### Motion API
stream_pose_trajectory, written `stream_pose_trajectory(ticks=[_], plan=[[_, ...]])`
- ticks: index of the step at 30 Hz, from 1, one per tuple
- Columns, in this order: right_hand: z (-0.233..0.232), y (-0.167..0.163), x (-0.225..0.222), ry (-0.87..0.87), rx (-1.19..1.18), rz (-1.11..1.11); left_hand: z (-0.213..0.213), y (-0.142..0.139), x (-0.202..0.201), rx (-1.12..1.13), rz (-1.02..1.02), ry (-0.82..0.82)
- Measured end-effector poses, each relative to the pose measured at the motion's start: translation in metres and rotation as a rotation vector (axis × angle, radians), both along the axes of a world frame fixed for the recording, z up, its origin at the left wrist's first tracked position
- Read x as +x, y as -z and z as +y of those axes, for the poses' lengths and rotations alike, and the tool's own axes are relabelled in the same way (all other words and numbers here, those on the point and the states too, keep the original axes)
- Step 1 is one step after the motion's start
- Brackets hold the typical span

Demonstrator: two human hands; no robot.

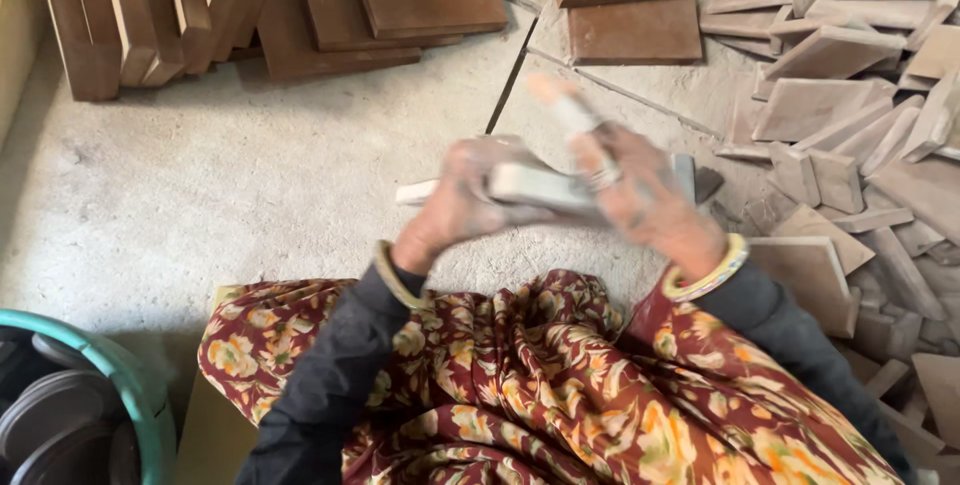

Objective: The person sits on the floor and smooths a flat stone slab. They first rub the slab's face with a small abrasive stone, then hold the slab up and rub its edges and sides with the stone, working around the piece by hand.

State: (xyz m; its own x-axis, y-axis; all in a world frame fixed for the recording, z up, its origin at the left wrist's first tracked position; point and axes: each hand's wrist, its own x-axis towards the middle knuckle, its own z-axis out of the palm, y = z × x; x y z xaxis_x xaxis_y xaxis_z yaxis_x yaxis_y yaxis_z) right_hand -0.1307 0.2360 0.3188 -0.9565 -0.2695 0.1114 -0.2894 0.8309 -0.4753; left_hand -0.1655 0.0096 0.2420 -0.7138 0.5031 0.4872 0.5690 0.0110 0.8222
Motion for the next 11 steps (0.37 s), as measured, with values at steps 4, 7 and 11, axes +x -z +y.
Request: stream_pose_trajectory(ticks=[4,7,11], plan=[[-0.005,0.006,0.003,-0.262,0.068,0.298,0.028,-0.007,0.015,-0.111,0.009,-0.021],[0.018,0.009,0.006,-0.128,0.159,0.228,0.026,-0.005,0.009,-0.112,0.142,-0.024],[0.049,0.022,0.012,0.29,0.067,-0.199,-0.006,0.007,-0.006,0.043,-0.103,0.063]])
